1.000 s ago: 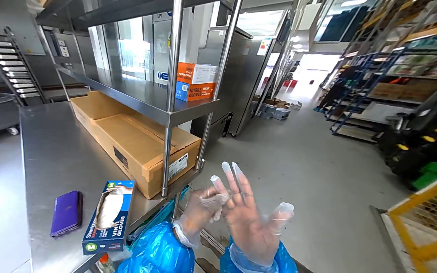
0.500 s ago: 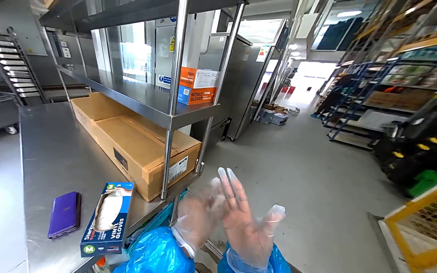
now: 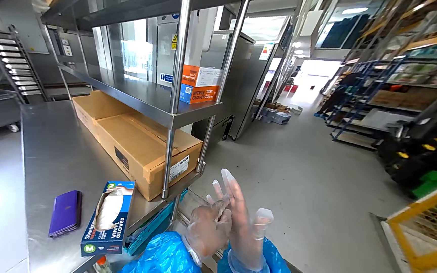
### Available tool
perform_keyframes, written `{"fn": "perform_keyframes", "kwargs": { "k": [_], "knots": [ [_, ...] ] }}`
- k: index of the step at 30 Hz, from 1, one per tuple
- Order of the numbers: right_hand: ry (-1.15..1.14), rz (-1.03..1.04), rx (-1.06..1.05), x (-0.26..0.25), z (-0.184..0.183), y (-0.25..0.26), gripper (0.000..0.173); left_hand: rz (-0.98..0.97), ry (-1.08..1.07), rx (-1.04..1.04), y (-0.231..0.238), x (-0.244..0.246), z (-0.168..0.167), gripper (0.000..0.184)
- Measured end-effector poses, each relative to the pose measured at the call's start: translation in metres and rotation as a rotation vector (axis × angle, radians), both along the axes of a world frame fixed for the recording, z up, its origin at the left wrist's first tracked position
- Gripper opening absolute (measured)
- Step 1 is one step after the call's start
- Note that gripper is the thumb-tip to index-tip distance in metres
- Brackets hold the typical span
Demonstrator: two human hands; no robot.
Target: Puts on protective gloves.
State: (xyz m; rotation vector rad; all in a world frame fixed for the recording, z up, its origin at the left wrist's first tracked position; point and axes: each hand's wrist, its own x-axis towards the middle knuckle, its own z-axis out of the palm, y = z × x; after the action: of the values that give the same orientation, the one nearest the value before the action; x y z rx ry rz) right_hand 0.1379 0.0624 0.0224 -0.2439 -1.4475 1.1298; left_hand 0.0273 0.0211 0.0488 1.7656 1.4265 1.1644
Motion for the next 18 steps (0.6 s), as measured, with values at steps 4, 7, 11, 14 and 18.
{"fn": "perform_keyframes", "kwargs": {
  "k": [4, 7, 11, 14, 18],
  "knots": [
    [0.004, 0.008, -0.031, -0.001, 0.000, -0.001, 0.104, 0.004, -0.061, 0.032, 0.000, 0.006, -0.009, 0.041],
    [-0.022, 0.046, 0.012, 0.000, -0.003, 0.006, 0.103, 0.002, -0.090, 0.018, 0.004, -0.002, -0.007, 0.038],
    [0.009, 0.093, -0.008, -0.001, -0.005, 0.012, 0.111, 0.058, -0.185, 0.020, 0.015, -0.010, -0.010, 0.032],
    [0.038, 0.043, -0.084, 0.000, -0.008, 0.014, 0.112, 0.108, -0.144, 0.156, 0.009, -0.008, -0.012, 0.034],
    [-0.018, -0.110, -0.084, 0.004, -0.019, 0.017, 0.091, 0.049, 0.003, 0.689, -0.009, 0.010, -0.022, 0.024]
  ]
}}
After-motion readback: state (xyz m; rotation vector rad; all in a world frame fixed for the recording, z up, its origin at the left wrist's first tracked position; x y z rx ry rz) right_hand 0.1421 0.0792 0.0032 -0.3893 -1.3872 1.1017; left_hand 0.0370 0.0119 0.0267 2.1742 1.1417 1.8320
